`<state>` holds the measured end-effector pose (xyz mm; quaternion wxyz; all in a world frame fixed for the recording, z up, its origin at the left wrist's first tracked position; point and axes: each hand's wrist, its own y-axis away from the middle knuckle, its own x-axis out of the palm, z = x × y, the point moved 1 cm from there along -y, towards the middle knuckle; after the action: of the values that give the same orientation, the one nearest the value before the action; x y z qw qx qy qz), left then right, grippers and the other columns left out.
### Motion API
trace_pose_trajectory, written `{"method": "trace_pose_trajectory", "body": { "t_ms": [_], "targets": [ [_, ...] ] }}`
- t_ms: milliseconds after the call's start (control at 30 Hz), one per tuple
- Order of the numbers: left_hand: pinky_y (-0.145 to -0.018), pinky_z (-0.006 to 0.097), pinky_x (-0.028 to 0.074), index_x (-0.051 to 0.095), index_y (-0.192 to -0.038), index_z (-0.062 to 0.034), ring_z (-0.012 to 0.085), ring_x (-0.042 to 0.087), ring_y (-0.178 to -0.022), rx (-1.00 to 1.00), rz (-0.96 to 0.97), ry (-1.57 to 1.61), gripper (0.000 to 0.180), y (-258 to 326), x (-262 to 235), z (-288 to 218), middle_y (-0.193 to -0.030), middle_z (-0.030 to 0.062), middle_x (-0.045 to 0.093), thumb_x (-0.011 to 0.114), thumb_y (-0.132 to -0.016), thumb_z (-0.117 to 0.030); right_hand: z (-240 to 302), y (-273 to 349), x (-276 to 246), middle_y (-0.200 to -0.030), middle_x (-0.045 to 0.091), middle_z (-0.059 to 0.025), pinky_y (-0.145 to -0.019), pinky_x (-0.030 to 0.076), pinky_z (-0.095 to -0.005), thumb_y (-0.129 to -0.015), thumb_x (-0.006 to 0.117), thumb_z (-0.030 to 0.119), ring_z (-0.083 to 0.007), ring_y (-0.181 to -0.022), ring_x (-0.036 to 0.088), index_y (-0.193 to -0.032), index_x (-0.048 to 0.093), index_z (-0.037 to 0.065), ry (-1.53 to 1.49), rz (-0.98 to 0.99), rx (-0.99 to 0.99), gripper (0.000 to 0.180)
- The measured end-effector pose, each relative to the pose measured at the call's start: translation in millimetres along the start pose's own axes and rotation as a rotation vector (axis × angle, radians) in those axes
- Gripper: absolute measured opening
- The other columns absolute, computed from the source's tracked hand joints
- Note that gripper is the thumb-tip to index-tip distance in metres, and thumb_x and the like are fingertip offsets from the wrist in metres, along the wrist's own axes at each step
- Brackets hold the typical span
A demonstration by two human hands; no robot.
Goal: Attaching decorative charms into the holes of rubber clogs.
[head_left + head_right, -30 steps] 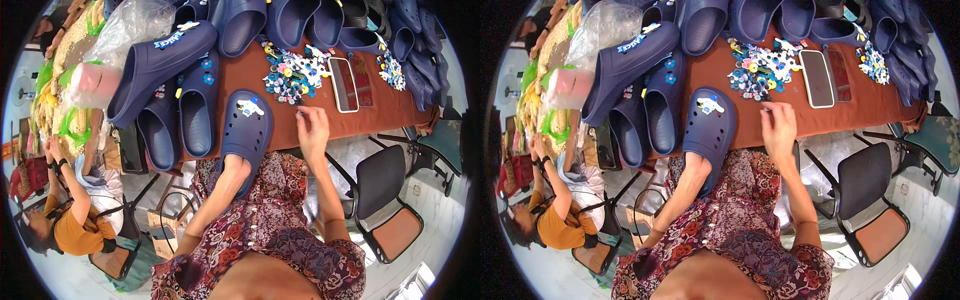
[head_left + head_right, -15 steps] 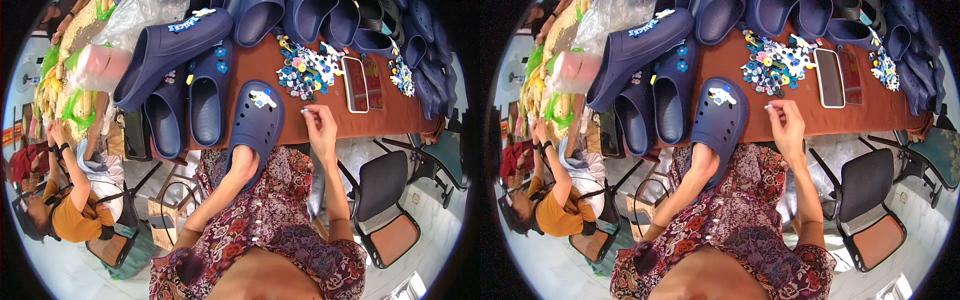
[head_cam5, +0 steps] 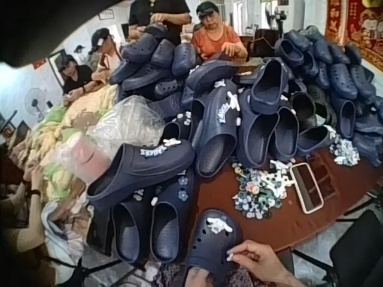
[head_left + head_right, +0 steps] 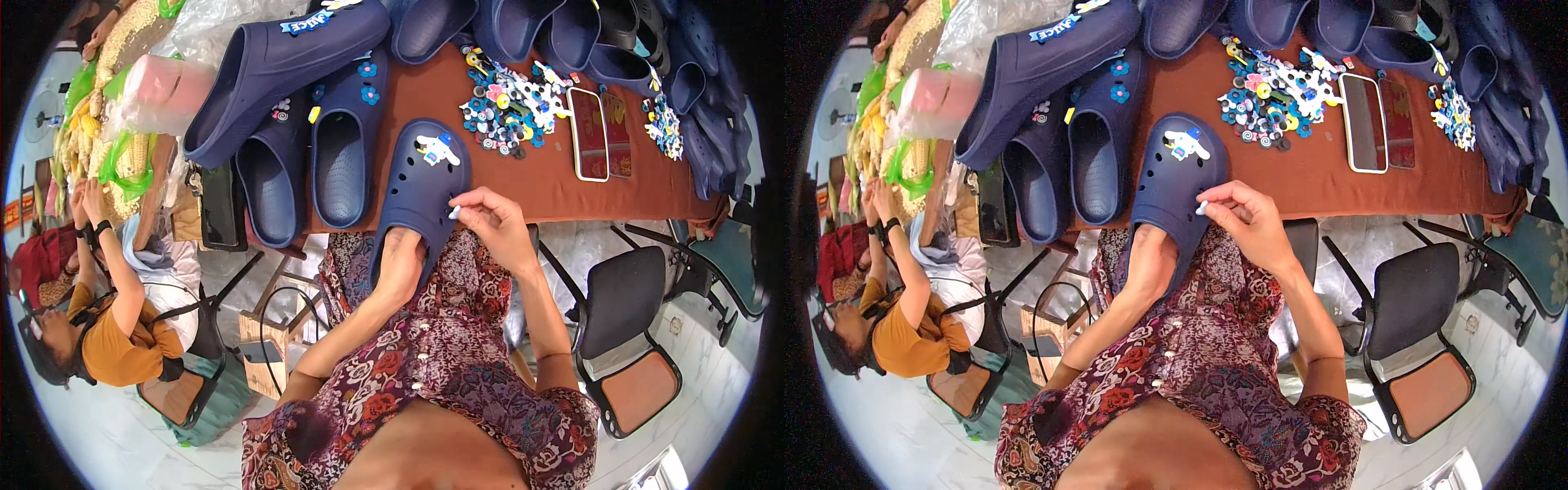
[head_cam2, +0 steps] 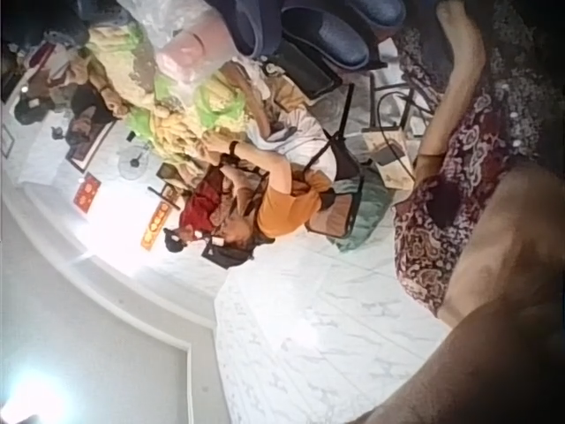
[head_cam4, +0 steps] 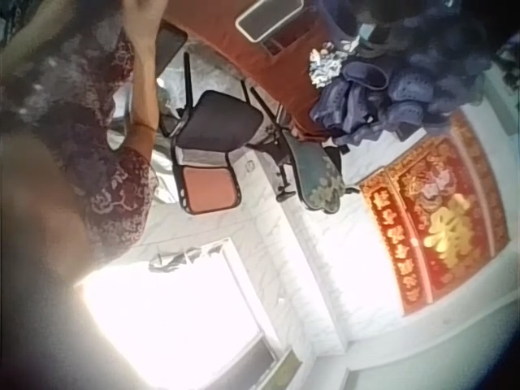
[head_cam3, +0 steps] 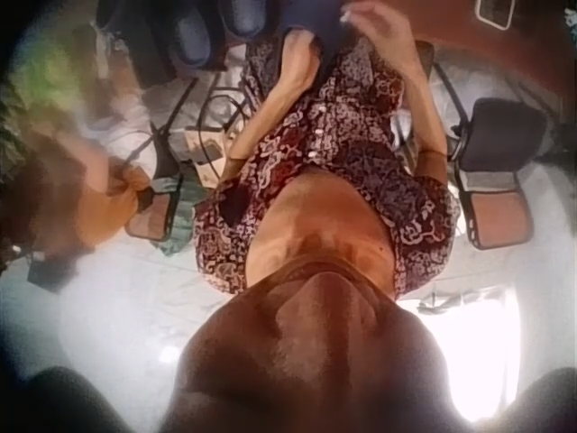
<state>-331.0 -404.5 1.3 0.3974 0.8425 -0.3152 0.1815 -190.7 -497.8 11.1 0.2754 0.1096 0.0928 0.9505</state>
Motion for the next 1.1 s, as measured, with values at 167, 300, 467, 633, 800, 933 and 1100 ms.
{"method": "trace_pose_trajectory", "body": {
  "t_ms": [167,300,467,633,800,933,1100],
  "targets": [
    [-0.088,0.025,0.042,0.055,-0.117,0.0044,0.0094,0.054,-0.101,0.043,0.018,0.005,0.028,10,0,-4,-0.112,0.0055,0.060,0.047,-0.096,-0.012,9,4,9,-0.094,0.063,-0.0029,-0.071,0.048,-0.0216,-0.088,0.062,0.003,-0.0072,-0.082,0.060,-0.100,0.065,-0.001,0.148,0.025,-0.020,0.013],
    [-0.088,0.023,0.041,0.055,-0.116,0.0038,0.0079,0.054,-0.099,0.065,-0.025,-0.088,0.027,17,-3,-1,-0.111,0.0036,0.060,0.046,-0.095,-0.011,10,6,10,-0.091,0.063,-0.0035,-0.070,0.048,-0.0211,-0.087,0.062,0.002,-0.0072,-0.080,0.060,-0.096,0.065,-0.002,0.119,0.031,0.032,0.011],
    [-0.085,0.022,0.041,0.057,-0.113,0.0037,0.0065,0.053,-0.095,0.083,0.014,-0.144,0.025,19,-4,-4,-0.106,0.0014,0.060,0.046,-0.095,-0.010,4,4,9,-0.090,0.063,-0.0033,-0.069,0.048,-0.0215,-0.085,0.064,0.001,-0.0081,-0.078,0.060,-0.094,0.066,-0.001,0.095,0.012,-0.037,0.010],
    [-0.080,0.020,0.041,0.059,-0.109,0.0053,0.0043,0.051,-0.089,0.147,0.063,-0.307,0.024,19,-7,-6,-0.098,-0.0009,0.061,0.045,-0.095,-0.009,3,-3,7,-0.088,0.061,-0.0040,-0.068,0.049,-0.0218,-0.080,0.069,0.000,-0.0098,-0.077,0.061,-0.090,0.070,0.003,0.129,0.060,-0.142,0.011],
    [-0.074,0.019,0.039,0.059,-0.103,0.0055,0.0027,0.047,-0.083,0.169,0.064,-0.350,0.022,18,-5,-9,-0.091,-0.0036,0.058,0.043,-0.095,-0.007,-3,-8,7,-0.086,0.060,-0.0035,-0.065,0.049,-0.0207,-0.078,0.071,-0.001,-0.0090,-0.076,0.061,-0.090,0.070,0.002,0.079,0.044,-0.131,0.012],
    [-0.070,0.018,0.036,0.057,-0.095,0.0044,0.0019,0.043,-0.079,0.174,0.060,-0.337,0.019,17,-6,-7,-0.086,-0.0058,0.053,0.043,-0.094,-0.008,-6,-9,6,-0.085,0.060,-0.0031,-0.064,0.048,-0.0201,-0.078,0.071,-0.002,-0.0075,-0.075,0.060,-0.086,0.068,0.000,0.050,0.026,-0.103,0.008],
    [-0.071,0.018,0.036,0.057,-0.095,0.0036,0.0022,0.043,-0.080,0.172,0.065,-0.339,0.019,12,-13,-1,-0.087,-0.0057,0.053,0.043,-0.094,-0.009,-7,-8,10,-0.085,0.059,-0.0027,-0.064,0.047,-0.0197,-0.079,0.069,-0.002,-0.0068,-0.075,0.060,-0.083,0.067,0.000,0.067,-0.006,-0.103,0.005]
  ]
}}
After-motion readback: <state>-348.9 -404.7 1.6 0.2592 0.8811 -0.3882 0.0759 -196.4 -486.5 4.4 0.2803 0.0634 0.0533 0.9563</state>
